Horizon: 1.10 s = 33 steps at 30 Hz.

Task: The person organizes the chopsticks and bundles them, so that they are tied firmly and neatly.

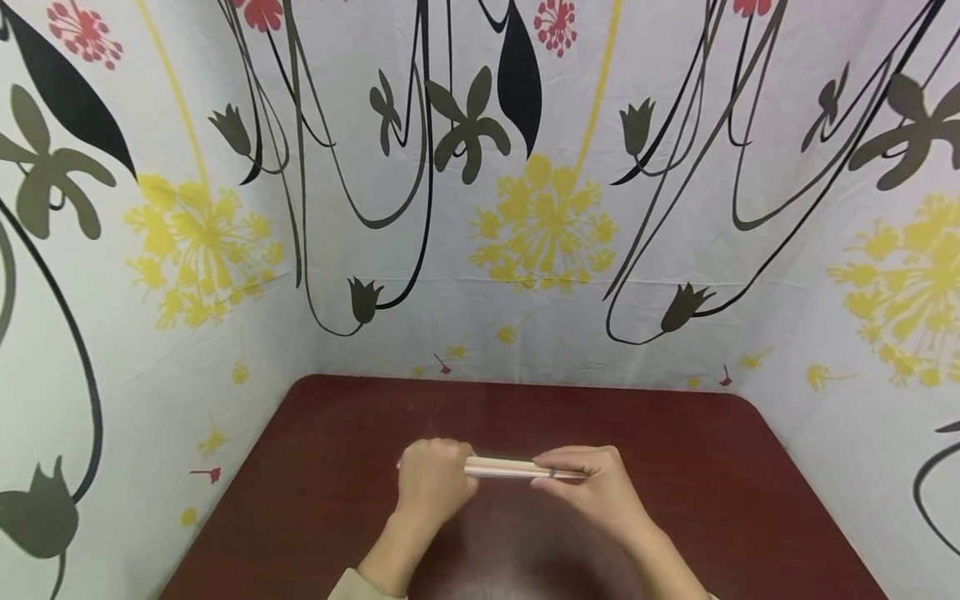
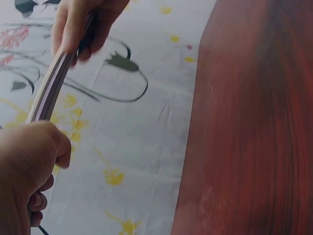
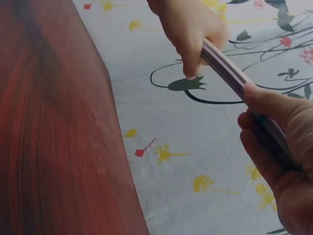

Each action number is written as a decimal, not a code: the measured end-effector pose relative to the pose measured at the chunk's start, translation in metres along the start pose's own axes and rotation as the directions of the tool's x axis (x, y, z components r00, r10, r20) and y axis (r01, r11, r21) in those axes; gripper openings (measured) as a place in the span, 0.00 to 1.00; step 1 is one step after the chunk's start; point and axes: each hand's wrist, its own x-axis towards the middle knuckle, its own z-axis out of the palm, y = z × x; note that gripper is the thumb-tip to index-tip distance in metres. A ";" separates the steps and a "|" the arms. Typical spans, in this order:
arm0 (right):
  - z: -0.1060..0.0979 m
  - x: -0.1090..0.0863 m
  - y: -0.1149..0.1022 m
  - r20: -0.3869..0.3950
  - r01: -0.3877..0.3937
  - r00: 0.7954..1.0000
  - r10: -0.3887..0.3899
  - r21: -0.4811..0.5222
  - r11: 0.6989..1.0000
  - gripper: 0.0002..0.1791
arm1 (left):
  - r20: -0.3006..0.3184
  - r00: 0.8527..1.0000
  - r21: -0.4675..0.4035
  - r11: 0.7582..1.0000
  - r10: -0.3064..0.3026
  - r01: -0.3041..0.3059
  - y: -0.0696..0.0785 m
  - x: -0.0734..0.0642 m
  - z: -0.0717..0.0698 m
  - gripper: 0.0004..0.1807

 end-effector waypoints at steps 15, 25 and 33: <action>-0.027 0.001 0.002 -0.024 -0.020 0.999 0.023 0.108 0.994 0.14 | 0.000 0.999 -0.028 0.998 -0.054 0.054 -0.012 -0.001 0.000 0.10; 0.005 0.012 -0.011 0.102 0.329 0.944 -0.313 -0.352 0.876 0.15 | 0.000 0.999 0.051 0.998 0.043 -0.043 0.013 0.003 0.005 0.09; -0.002 0.008 -0.007 0.080 0.254 0.967 -0.242 -0.204 0.946 0.18 | 0.028 1.000 0.024 1.000 0.010 -0.011 0.004 -0.003 0.008 0.09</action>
